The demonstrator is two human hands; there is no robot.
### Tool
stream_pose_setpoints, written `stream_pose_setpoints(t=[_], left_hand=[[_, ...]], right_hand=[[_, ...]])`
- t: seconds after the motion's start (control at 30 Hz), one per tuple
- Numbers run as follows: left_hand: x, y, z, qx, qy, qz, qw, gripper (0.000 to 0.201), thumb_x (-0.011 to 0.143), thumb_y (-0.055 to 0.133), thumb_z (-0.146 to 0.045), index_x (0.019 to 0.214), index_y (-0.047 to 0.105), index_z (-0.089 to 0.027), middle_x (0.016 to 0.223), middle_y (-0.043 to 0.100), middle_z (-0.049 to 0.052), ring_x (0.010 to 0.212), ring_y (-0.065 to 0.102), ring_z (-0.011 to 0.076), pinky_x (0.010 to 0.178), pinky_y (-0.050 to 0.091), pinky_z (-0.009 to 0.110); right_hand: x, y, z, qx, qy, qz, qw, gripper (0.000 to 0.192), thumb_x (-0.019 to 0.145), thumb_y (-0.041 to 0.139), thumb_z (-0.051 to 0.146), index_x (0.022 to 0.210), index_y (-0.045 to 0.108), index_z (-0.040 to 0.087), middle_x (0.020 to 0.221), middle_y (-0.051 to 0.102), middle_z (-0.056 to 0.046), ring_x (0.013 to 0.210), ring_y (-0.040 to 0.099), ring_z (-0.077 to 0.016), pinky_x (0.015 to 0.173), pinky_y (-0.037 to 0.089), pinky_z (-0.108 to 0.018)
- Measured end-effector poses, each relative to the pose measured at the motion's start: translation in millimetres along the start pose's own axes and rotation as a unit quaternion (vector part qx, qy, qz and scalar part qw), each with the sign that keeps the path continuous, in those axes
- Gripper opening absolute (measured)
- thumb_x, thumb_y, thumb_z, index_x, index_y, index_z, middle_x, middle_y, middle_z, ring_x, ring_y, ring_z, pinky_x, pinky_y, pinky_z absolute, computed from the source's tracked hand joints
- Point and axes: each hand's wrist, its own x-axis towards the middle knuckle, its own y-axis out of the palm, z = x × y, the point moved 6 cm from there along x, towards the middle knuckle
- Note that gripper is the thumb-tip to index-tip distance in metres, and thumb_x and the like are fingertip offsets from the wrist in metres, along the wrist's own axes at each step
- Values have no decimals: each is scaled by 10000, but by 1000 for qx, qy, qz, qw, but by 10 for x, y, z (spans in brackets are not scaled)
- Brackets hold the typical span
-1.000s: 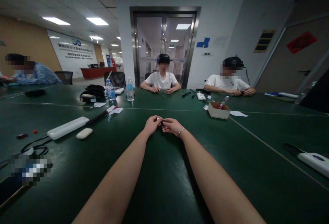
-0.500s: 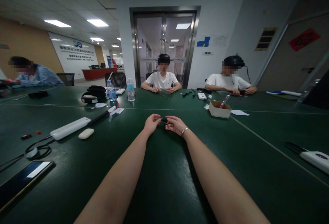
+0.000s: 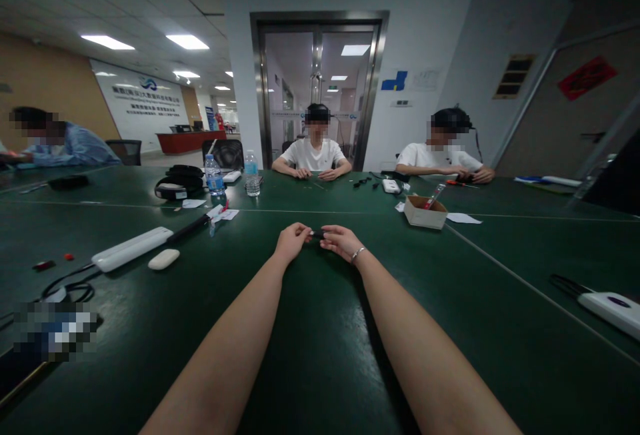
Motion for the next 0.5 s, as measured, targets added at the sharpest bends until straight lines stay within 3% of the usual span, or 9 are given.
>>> stream_pose_setpoints(t=[0.5], left_hand=[[-11,-30,1,29,-1,10,1000,312,786,474,-462,790,592,-174,652,648,15,603,604,136,592,438,237]], right_hand=[[-19,38,17,-4,-1,27,1000,227,732,544,-76,880,556,97,783,618,-64,560,642,-126,599,577,-252]])
